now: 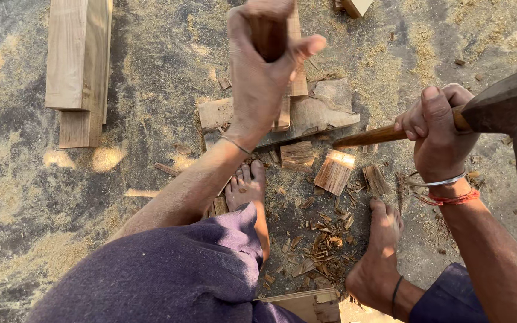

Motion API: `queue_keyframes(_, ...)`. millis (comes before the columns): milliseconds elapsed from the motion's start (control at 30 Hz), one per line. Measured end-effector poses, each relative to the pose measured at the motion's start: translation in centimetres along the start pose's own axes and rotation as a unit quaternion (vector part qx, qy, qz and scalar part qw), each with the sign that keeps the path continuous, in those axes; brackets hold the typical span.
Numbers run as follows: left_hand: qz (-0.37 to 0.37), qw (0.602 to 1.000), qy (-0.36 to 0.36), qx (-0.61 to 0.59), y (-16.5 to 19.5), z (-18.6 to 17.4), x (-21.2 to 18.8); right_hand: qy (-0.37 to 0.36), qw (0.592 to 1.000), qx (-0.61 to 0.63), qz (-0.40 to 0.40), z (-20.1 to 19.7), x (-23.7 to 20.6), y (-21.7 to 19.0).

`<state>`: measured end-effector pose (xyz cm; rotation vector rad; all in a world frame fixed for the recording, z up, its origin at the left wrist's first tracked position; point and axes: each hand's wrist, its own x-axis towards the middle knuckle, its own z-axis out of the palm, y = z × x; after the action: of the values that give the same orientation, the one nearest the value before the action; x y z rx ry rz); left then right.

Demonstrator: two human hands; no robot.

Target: The person uses a chisel and mallet to carve a groove into a small piece of wood. They repeatedly strike the chisel to remove wood chips, occasionally adjusting the wood's position and inspecting the groove.

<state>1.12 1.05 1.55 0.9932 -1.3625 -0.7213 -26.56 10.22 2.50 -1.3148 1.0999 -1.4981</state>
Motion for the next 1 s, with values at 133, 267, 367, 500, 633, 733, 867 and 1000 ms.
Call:
queue_keyframes(133,-0.102,0.985,-0.073,-0.118,-0.1,-1.1,-0.8,0.002,1.0,-0.006,-0.004,-0.5,0.2,0.1)
queue_keyframes(267,-0.246,0.95,-0.189,0.021,-0.3,0.6,-1.1,-0.014,0.999,-0.024,-0.019,-0.9,0.4,0.2)
queue_keyframes(367,-0.11,0.968,-0.212,-0.08,-0.5,2.0,-1.1,-0.02,0.998,-0.047,-0.025,-1.1,0.4,0.2)
queue_keyframes(500,-0.024,0.967,-0.248,-0.044,-0.7,2.8,-1.7,-0.01,0.998,-0.052,-0.014,-1.1,0.3,-0.1)
queue_keyframes(633,0.0,0.966,-0.256,-0.028,-1.1,3.0,-2.1,-0.003,0.998,-0.058,-0.005,-0.9,0.2,-0.4)
queue_keyframes(733,0.003,0.966,-0.254,-0.037,-1.5,2.9,-2.1,0.001,0.998,-0.056,-0.001,-0.6,0.2,-0.6)
queue_keyframes(867,0.009,0.968,-0.248,-0.045,-2.0,2.8,-1.9,0.001,0.998,-0.056,0.002,-0.4,0.2,-0.7)
queue_keyframes(1000,0.034,0.97,-0.237,-0.041,-2.3,3.0,-1.8,0.006,0.998,-0.061,0.005,-0.5,0.2,-0.7)
